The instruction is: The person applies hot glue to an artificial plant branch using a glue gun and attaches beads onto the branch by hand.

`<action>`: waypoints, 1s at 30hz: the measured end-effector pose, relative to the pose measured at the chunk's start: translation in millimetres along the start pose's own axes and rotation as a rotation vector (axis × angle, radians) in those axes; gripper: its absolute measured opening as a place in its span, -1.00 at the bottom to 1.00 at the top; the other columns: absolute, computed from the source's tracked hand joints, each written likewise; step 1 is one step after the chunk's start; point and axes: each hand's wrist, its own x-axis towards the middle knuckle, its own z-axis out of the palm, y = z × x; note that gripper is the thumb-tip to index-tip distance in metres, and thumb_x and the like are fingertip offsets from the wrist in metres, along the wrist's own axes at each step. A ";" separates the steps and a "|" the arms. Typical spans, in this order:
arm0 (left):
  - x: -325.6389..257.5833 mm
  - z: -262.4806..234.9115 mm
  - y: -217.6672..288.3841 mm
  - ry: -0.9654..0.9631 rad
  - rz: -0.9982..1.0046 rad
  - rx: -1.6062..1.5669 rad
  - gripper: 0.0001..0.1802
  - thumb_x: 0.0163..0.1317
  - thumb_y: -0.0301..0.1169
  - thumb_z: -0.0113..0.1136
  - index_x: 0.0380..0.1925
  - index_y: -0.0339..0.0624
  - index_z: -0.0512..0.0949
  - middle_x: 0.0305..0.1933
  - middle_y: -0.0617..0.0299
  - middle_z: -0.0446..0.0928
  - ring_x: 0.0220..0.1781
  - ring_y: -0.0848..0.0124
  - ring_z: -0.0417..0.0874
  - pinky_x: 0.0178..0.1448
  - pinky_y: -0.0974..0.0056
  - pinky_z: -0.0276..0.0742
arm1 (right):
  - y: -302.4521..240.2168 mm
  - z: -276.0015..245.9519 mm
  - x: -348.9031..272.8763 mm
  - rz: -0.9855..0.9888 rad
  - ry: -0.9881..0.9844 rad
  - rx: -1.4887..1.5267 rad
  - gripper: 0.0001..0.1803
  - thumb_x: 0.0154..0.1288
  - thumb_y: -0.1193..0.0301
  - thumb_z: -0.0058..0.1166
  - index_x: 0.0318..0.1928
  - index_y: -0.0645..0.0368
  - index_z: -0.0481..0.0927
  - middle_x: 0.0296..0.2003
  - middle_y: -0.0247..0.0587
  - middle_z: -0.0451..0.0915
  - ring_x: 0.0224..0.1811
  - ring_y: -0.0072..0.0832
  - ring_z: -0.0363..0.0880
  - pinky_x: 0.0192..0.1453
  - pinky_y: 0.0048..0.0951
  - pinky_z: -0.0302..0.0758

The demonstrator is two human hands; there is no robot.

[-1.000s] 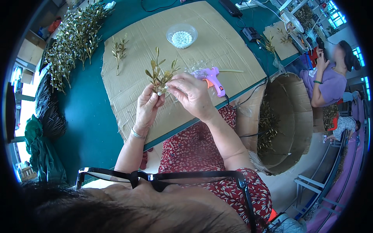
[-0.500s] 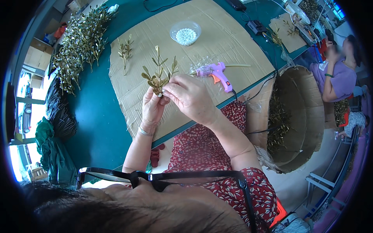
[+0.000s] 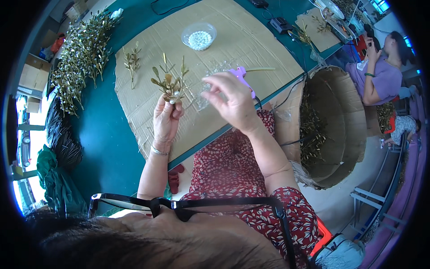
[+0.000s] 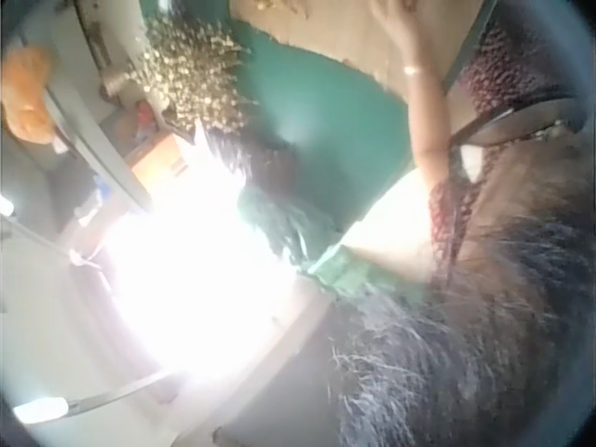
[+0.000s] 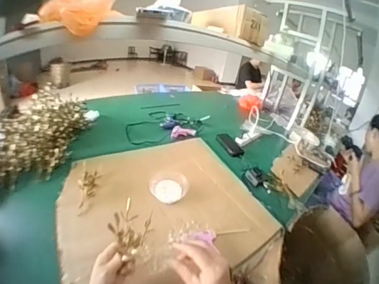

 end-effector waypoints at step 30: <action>4.1 15.3 8.1 0.058 0.110 0.393 -0.52 0.39 -0.45 -0.03 0.28 -0.19 0.18 -0.31 0.37 0.39 -0.35 0.63 0.31 -0.25 0.54 0.28 | 6.2 -50.8 -54.4 0.632 -0.090 0.817 -0.72 0.30 0.39 0.08 -0.06 0.27 0.44 -0.35 -0.17 0.55 -0.58 -0.61 0.48 -0.54 -0.64 0.41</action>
